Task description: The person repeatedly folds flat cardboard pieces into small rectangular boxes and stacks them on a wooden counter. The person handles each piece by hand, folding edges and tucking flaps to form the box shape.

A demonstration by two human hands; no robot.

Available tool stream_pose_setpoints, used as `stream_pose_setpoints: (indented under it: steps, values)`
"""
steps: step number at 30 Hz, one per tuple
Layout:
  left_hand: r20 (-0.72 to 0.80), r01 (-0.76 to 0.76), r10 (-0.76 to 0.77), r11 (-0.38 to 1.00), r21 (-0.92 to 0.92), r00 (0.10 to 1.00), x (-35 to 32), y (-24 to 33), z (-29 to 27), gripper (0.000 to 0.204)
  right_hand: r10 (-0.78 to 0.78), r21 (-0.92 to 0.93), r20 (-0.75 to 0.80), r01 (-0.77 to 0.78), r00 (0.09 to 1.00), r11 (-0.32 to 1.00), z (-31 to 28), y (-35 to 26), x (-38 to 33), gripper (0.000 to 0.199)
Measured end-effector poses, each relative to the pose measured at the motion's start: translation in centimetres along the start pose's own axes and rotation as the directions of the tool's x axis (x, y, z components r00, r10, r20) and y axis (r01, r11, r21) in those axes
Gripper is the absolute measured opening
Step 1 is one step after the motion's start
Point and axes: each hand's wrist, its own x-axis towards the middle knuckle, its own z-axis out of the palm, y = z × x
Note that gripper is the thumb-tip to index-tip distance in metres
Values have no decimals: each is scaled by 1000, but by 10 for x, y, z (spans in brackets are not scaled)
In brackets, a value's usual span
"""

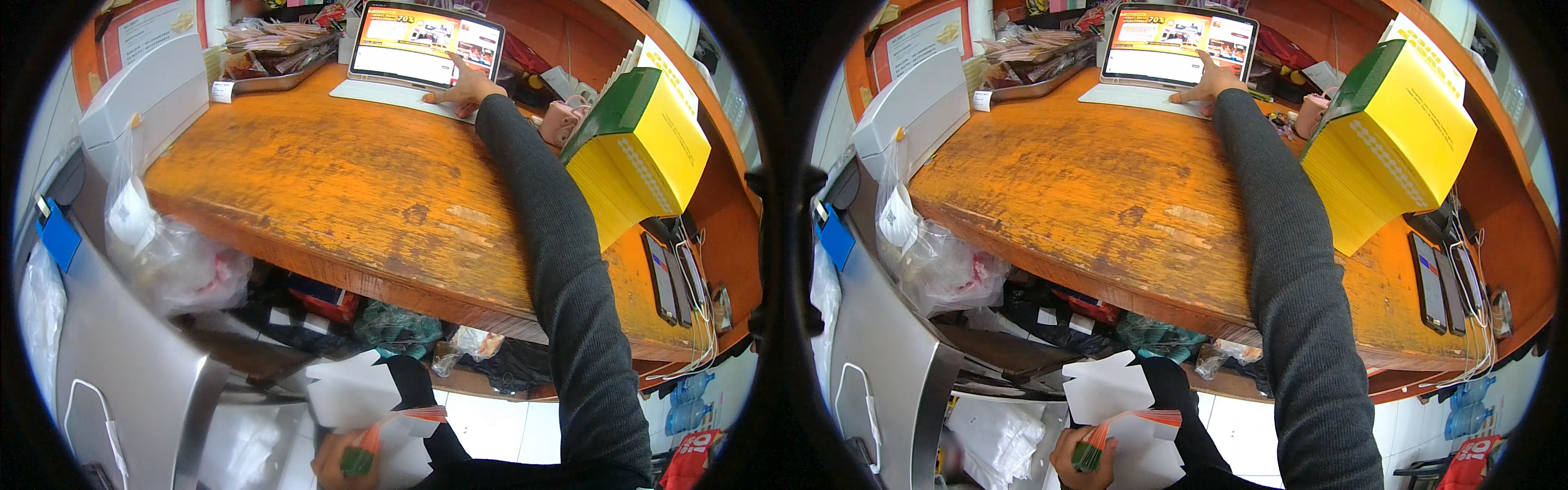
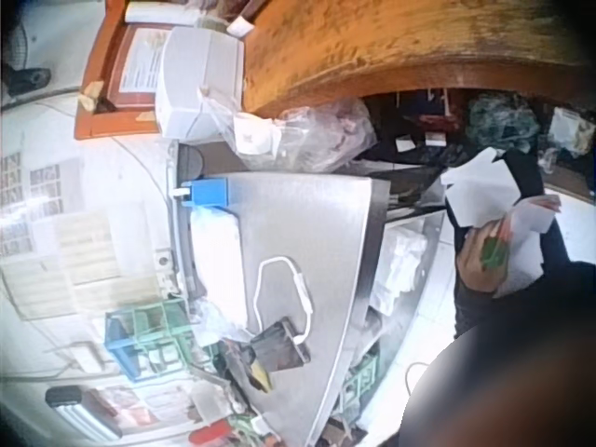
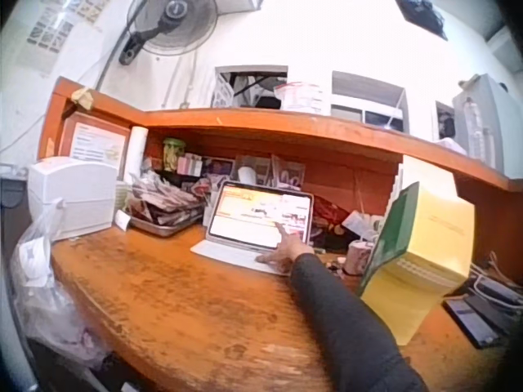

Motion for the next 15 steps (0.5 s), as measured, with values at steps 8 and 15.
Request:
stream_pose_setpoints:
  steps: [8,15]
  values:
    - [-40,-35,35,999,20,999,-8,1,-3,21,38,-71,-61,-42,997,997,1,-6,-4,136]
    - [99,81,-104,974,209,990,-25,-11,-16,29,-270,-188,-280,223,921,957,-25,-56,-9,101]
